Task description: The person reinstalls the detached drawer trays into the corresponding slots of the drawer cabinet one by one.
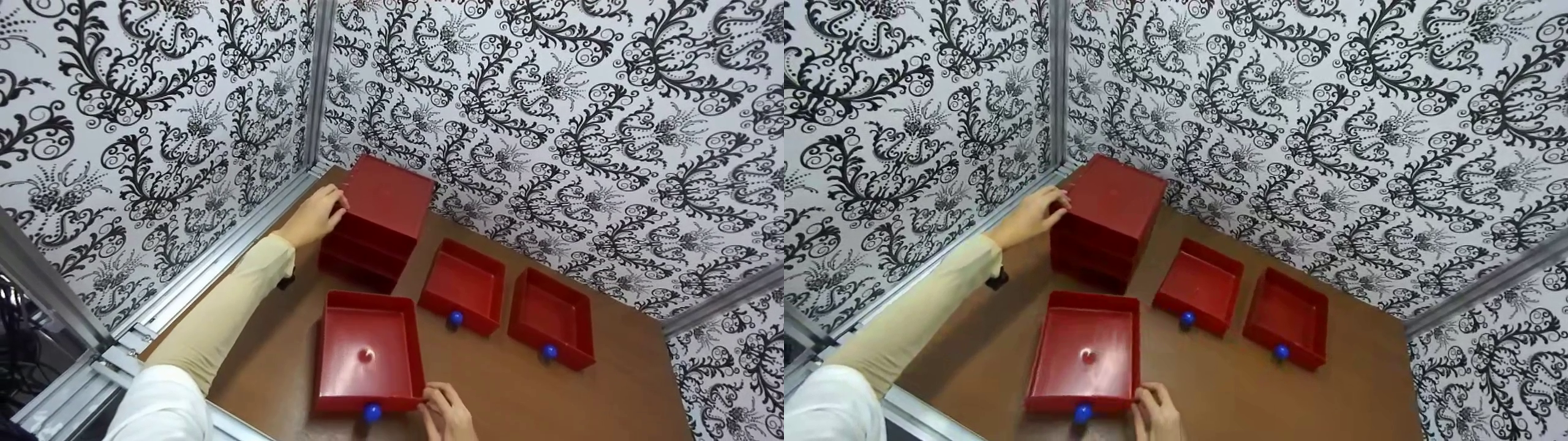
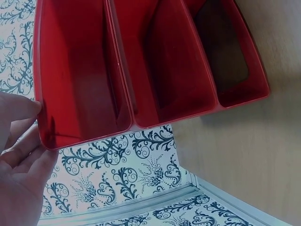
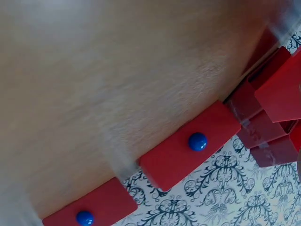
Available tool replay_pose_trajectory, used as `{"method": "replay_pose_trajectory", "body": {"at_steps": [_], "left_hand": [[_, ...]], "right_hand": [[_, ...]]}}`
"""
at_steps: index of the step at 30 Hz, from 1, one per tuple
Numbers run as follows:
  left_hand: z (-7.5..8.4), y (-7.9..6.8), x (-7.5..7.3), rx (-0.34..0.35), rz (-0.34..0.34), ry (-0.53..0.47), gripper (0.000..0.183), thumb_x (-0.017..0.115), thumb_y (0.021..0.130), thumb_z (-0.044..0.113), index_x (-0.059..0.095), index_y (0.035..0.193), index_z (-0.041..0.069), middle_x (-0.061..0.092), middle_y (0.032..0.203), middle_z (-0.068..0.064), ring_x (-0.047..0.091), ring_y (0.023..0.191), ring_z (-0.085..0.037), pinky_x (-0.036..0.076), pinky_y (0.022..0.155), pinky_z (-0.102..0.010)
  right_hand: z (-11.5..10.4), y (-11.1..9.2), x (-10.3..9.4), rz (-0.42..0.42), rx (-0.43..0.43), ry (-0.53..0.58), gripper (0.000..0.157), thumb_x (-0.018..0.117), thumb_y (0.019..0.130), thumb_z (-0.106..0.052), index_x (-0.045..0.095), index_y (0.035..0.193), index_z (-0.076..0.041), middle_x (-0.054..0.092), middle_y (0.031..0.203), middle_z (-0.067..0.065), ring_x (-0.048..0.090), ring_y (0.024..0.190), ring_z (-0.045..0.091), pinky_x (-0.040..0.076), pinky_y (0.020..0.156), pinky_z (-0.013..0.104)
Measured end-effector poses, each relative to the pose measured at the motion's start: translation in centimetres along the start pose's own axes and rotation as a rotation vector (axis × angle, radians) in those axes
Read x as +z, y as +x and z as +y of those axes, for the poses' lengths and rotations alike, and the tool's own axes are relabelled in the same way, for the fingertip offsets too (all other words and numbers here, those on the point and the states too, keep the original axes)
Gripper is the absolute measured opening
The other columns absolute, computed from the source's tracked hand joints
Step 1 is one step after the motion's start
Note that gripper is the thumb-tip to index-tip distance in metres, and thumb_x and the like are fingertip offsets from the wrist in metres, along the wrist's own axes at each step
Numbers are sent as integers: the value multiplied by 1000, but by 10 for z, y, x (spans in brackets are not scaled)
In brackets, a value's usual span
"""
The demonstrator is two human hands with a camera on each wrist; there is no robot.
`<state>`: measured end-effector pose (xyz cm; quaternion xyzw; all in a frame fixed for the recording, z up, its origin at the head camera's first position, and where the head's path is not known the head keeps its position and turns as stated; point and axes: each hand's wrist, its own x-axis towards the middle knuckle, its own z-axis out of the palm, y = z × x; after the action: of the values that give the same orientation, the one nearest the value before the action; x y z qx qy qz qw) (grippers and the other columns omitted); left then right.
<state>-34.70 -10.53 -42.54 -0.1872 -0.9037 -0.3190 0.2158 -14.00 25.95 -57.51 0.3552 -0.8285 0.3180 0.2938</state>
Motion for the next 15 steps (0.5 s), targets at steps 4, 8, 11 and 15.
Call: {"method": "replay_pose_trajectory", "body": {"at_steps": [4,8,11,15], "left_hand": [[0,1,-1,-12,-11,7,11,56,87,9,62,95,4,57,98,-10,55,98,-25,47,95,-37],[-1,1,-1,-12,-17,4,11,56,87,9,62,95,4,57,98,-10,54,98,-25,47,94,-37],[-2,0,0,-3,-18,6,11,56,88,9,61,95,4,57,98,-11,54,98,-25,47,93,-37],[-2,1,1,11,-10,13,11,55,88,9,61,95,4,56,98,-11,54,97,-25,47,92,-36]], "right_hand": [[0,10,5,-37,-15,25,30,75,62,6,63,87,-5,61,97,8,64,81,9,51,70,5],[1,18,9,-52,-44,85,28,72,65,8,62,89,-4,60,98,10,66,81,15,52,72,7],[3,24,12,-44,-64,87,30,72,64,9,63,90,-4,61,98,10,64,82,14,52,73,7],[7,29,15,-46,-55,37,28,73,65,4,64,89,-7,61,95,7,61,84,8,50,75,7]]}}
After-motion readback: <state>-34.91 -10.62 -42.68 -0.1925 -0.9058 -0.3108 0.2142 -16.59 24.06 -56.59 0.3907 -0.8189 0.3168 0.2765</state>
